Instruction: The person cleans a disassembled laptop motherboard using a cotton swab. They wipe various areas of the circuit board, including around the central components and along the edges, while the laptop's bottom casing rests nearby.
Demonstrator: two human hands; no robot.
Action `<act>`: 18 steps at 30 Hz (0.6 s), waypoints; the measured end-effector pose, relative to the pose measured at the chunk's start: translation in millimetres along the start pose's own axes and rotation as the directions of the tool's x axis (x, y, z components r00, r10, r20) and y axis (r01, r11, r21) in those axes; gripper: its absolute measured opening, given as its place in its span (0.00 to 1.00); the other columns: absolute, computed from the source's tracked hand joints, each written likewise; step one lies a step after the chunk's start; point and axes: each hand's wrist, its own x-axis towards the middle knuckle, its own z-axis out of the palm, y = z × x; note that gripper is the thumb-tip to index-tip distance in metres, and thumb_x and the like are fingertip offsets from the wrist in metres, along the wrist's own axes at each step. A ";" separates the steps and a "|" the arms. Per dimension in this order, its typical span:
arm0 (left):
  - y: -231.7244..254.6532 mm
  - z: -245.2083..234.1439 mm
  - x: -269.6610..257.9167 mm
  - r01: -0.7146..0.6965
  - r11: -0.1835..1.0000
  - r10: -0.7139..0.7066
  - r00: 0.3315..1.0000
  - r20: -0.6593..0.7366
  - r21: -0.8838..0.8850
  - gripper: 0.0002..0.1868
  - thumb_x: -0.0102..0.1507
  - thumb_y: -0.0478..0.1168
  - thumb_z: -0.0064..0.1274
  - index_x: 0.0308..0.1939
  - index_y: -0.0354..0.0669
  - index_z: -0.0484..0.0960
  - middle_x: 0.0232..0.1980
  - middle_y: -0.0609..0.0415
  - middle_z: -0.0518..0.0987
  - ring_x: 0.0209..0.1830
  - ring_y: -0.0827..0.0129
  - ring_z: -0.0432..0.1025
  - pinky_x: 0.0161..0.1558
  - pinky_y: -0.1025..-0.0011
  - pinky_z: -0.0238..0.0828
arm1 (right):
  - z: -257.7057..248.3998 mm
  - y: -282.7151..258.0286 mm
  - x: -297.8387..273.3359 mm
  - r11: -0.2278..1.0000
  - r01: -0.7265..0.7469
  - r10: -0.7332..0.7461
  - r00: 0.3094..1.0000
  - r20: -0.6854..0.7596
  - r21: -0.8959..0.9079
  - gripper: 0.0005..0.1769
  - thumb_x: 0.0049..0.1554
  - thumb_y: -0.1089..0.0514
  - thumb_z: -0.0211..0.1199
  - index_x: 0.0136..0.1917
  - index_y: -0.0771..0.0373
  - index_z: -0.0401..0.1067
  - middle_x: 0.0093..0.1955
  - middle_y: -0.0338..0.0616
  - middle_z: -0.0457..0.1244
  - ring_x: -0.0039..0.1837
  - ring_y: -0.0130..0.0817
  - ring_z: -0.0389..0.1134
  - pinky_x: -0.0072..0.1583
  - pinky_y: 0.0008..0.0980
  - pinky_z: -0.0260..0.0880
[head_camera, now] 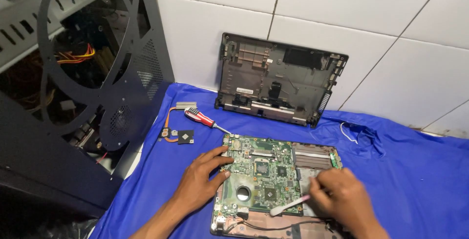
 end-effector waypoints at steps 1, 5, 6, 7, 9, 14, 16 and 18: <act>0.6 0.1 -0.6 0.000 1.000 0.000 1.000 0.006 0.000 0.17 0.63 0.43 0.57 0.55 0.54 0.86 0.72 0.60 0.75 0.71 0.59 0.68 0.66 0.50 0.61 | -7.2 0.6 1.6 1.000 -0.015 0.014 0.998 -0.053 -0.006 0.17 0.56 0.53 0.64 0.27 0.52 0.67 0.26 0.33 0.63 0.29 0.29 0.59 0.41 0.33 0.64; 2.2 -0.7 -3.2 -0.008 1.000 0.008 1.000 0.023 -0.012 0.18 0.64 0.43 0.56 0.57 0.52 0.85 0.73 0.59 0.74 0.72 0.57 0.67 0.66 0.49 0.61 | -3.8 1.1 -7.9 0.999 -0.048 0.048 0.999 -0.006 0.009 0.16 0.56 0.52 0.64 0.27 0.49 0.70 0.25 0.29 0.62 0.30 0.27 0.57 0.38 0.31 0.62; 2.1 -0.4 -0.2 -0.014 1.000 0.014 1.000 0.019 -0.014 0.18 0.64 0.43 0.56 0.57 0.52 0.85 0.73 0.59 0.74 0.72 0.57 0.67 0.66 0.49 0.61 | -5.3 5.9 -5.6 0.999 -0.047 0.047 0.999 -0.010 0.003 0.16 0.56 0.52 0.64 0.27 0.49 0.70 0.25 0.29 0.62 0.30 0.27 0.57 0.38 0.31 0.62; 1.1 0.0 -0.9 -0.019 1.000 0.019 1.000 0.020 -0.010 0.18 0.64 0.43 0.56 0.57 0.52 0.85 0.73 0.58 0.73 0.72 0.56 0.67 0.67 0.47 0.60 | -5.5 8.5 -6.3 1.000 -0.012 0.012 1.000 -0.019 -0.012 0.15 0.56 0.51 0.65 0.28 0.50 0.70 0.25 0.29 0.63 0.29 0.27 0.57 0.37 0.31 0.63; -1.3 0.4 -2.0 -0.024 1.000 0.024 1.000 0.019 -0.007 0.17 0.64 0.43 0.55 0.57 0.52 0.85 0.73 0.57 0.73 0.71 0.55 0.67 0.67 0.46 0.60 | -7.0 8.0 -5.8 0.999 0.022 -0.022 0.999 -0.028 -0.028 0.15 0.56 0.51 0.65 0.29 0.51 0.70 0.26 0.29 0.63 0.29 0.26 0.58 0.37 0.30 0.63; -2.1 2.1 -1.1 0.013 1.000 -0.013 1.000 0.013 -0.017 0.17 0.63 0.44 0.56 0.56 0.54 0.86 0.73 0.60 0.74 0.72 0.59 0.66 0.68 0.51 0.59 | -6.4 -8.0 -1.9 0.995 0.096 -0.096 0.994 -0.056 0.005 0.19 0.57 0.52 0.64 0.28 0.52 0.60 0.26 0.36 0.55 0.30 0.35 0.55 0.42 0.35 0.56; -1.4 0.8 -0.6 0.005 1.000 -0.005 1.000 0.007 -0.011 0.17 0.63 0.43 0.57 0.56 0.53 0.86 0.72 0.60 0.75 0.72 0.59 0.67 0.68 0.52 0.60 | -6.1 5.1 -4.3 0.999 0.043 -0.043 0.998 -0.052 -0.008 0.18 0.56 0.52 0.65 0.28 0.52 0.64 0.26 0.33 0.57 0.30 0.32 0.54 0.40 0.34 0.58; -2.0 1.9 -0.7 -0.004 1.000 0.004 1.000 0.001 -0.016 0.17 0.62 0.43 0.57 0.55 0.53 0.86 0.72 0.60 0.75 0.71 0.60 0.68 0.68 0.54 0.61 | -6.7 10.1 -7.4 1.000 -0.012 0.010 0.999 -0.042 -0.029 0.17 0.55 0.52 0.66 0.27 0.51 0.67 0.25 0.31 0.60 0.29 0.29 0.54 0.38 0.34 0.59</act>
